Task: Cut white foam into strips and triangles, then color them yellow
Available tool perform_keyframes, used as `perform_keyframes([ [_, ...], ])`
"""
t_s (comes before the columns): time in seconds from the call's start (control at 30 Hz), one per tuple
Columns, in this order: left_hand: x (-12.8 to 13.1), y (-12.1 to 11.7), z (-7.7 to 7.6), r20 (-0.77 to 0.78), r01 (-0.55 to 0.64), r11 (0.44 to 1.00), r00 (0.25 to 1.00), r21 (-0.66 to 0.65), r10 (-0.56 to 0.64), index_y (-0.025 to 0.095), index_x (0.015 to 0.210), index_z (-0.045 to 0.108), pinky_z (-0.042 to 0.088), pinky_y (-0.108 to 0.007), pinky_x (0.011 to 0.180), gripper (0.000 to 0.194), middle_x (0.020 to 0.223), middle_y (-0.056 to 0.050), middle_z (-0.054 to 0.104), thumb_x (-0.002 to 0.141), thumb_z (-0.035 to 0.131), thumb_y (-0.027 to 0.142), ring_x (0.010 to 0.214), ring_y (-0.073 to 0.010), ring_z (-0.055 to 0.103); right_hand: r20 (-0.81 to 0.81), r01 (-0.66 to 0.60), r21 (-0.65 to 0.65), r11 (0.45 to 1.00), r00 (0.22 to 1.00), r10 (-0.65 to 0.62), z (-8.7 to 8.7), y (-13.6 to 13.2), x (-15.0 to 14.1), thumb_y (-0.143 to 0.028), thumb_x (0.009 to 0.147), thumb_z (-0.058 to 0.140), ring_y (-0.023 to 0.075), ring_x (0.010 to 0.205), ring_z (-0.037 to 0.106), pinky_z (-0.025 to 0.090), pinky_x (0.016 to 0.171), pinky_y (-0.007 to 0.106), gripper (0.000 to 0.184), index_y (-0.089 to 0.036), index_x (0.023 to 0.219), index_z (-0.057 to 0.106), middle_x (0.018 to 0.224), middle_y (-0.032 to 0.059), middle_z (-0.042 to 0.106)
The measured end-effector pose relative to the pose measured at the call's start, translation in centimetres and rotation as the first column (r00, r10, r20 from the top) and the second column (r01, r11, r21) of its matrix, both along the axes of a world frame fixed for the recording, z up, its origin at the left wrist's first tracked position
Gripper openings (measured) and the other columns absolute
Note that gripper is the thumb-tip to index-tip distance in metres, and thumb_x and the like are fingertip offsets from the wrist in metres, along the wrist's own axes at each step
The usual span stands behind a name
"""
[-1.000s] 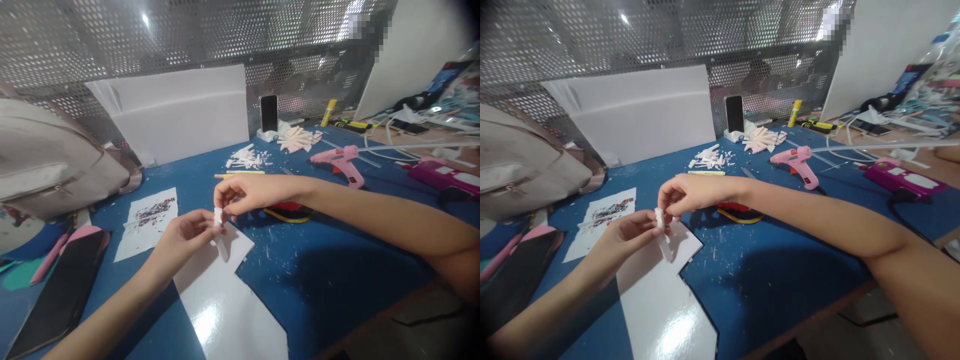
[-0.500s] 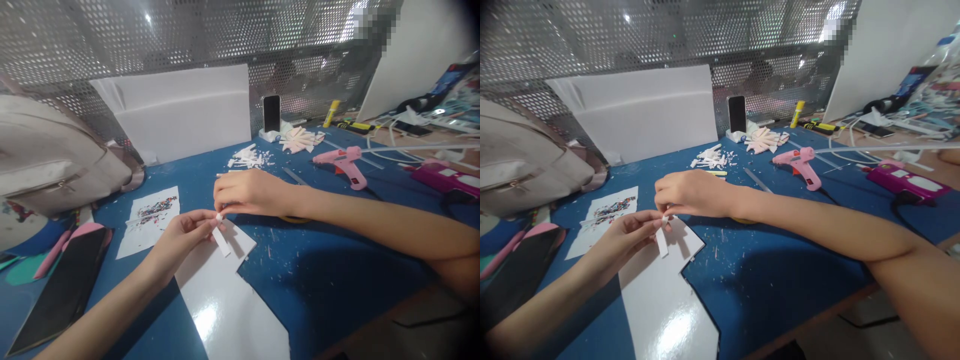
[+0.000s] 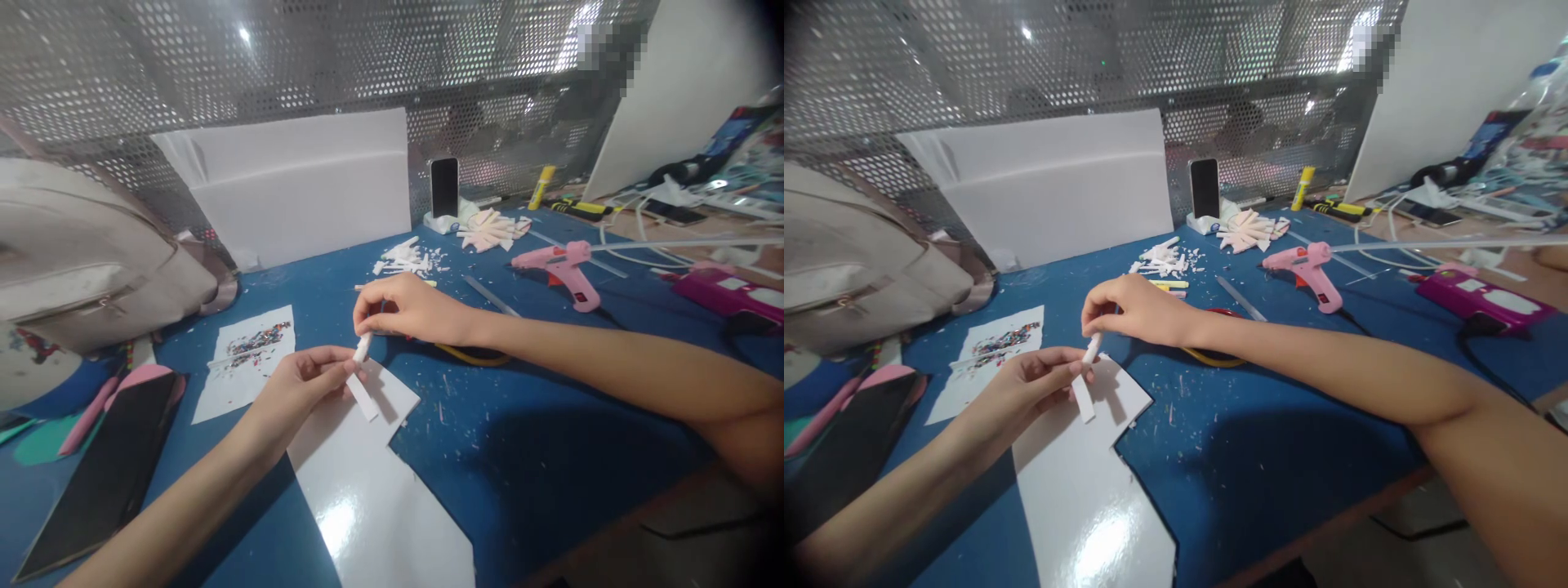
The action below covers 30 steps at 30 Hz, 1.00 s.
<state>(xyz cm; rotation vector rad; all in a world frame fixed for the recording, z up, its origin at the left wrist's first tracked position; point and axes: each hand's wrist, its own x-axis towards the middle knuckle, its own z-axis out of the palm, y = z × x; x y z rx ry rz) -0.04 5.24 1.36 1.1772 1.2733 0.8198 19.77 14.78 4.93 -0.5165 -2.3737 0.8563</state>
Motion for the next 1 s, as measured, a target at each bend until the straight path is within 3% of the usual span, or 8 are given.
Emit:
perform_keyframes([
  [0.17,0.0,-0.1,-0.4,-0.026,-0.014,0.999,1.000,0.031,0.015,0.024,0.095,0.071,0.043,-0.018,0.067,0.027,0.087,-0.002,0.070,0.081,0.070,0.046,0.070,-0.0084,0.055,-0.048,0.080,-0.121,0.989,0.995,-0.087,0.0,2.7,0.6,-0.026,0.087,0.060,0.0126,0.071,0.062,0.049,0.064,0.026,0.013,-0.013,0.086,0.065,0.083,0.0048,0.070],
  [0.3,0.3,0.0,-0.1,-0.064,-0.025,0.993,0.997,0.114,0.033,0.024,0.093,0.071,0.044,-0.019,0.067,0.023,0.084,-0.001,0.069,0.081,0.070,0.045,0.071,-0.0097,0.055,0.018,0.305,0.125,0.944,0.951,-0.309,-0.4,6.6,2.9,-0.021,0.089,0.053,0.0171,0.080,0.063,0.048,0.077,0.033,0.012,-0.013,0.094,0.061,0.088,0.0084,0.070],
  [0.4,0.5,0.1,0.2,-0.089,-0.026,0.984,0.995,0.177,0.043,0.023,0.089,0.072,0.043,-0.019,0.065,0.022,0.084,-0.001,0.069,0.079,0.072,0.042,0.068,-0.0091,0.055,0.027,0.361,0.245,0.900,0.925,-0.378,-0.6,8.2,4.2,-0.011,0.083,0.052,0.0269,0.105,0.055,0.038,0.092,0.044,0.015,-0.013,0.093,0.064,0.103,0.0141,0.066],
  [0.5,0.5,0.1,0.3,-0.103,-0.031,0.976,0.993,0.216,0.054,0.021,0.087,0.071,0.044,-0.019,0.064,0.022,0.082,-0.002,0.069,0.079,0.072,0.041,0.066,-0.0094,0.055,0.078,0.271,0.303,0.914,0.948,-0.307,-0.1,6.8,3.8,-0.012,0.083,0.055,0.0260,0.110,0.053,0.036,0.095,0.041,0.018,-0.016,0.097,0.067,0.112,0.0110,0.064],
  [0.6,0.5,0.0,0.2,-0.112,-0.042,0.972,0.991,0.233,0.069,0.020,0.087,0.070,0.044,-0.020,0.062,0.023,0.077,-0.002,0.068,0.078,0.072,0.040,0.064,-0.0096,0.056,0.155,0.018,0.265,0.964,0.986,-0.061,1.0,3.3,2.2,-0.024,0.090,0.058,0.0167,0.092,0.059,0.043,0.082,0.029,0.015,-0.019,0.099,0.068,0.104,0.0040,0.067],
  [0.67,0.5,0.0,0.1,-0.116,-0.043,0.970,0.991,0.240,0.073,0.020,0.086,0.070,0.044,-0.020,0.061,0.022,0.070,-0.001,0.065,0.077,0.072,0.040,0.061,-0.0094,0.055,0.223,-0.111,0.296,0.949,0.974,0.044,1.6,0.9,1.2,-0.032,0.091,0.061,0.0155,0.085,0.058,0.041,0.076,0.028,0.016,-0.018,0.095,0.069,0.094,0.0034,0.066],
  [0.8,0.6,0.0,0.2,-0.124,-0.057,0.965,0.988,0.256,0.091,0.020,0.088,0.071,0.043,-0.019,0.060,0.022,0.068,0.000,0.063,0.077,0.072,0.040,0.061,-0.0092,0.054,0.302,-0.080,0.405,0.911,0.952,-0.051,1.7,-1.6,0.5,-0.027,0.091,0.062,0.0171,0.083,0.058,0.036,0.068,0.028,0.015,-0.016,0.082,0.068,0.083,0.0036,0.065],
  [1.0,0.4,-0.2,0.4,-0.129,-0.092,0.959,0.983,0.267,0.130,0.021,0.092,0.072,0.044,-0.019,0.062,0.024,0.066,0.001,0.063,0.080,0.071,0.042,0.062,-0.0094,0.053,0.207,0.016,0.333,0.943,0.974,-0.089,1.1,-0.8,0.7,-0.015,0.087,0.062,0.0122,0.072,0.059,0.034,0.064,0.025,0.011,-0.017,0.081,0.070,0.079,-0.0016,0.070],
])
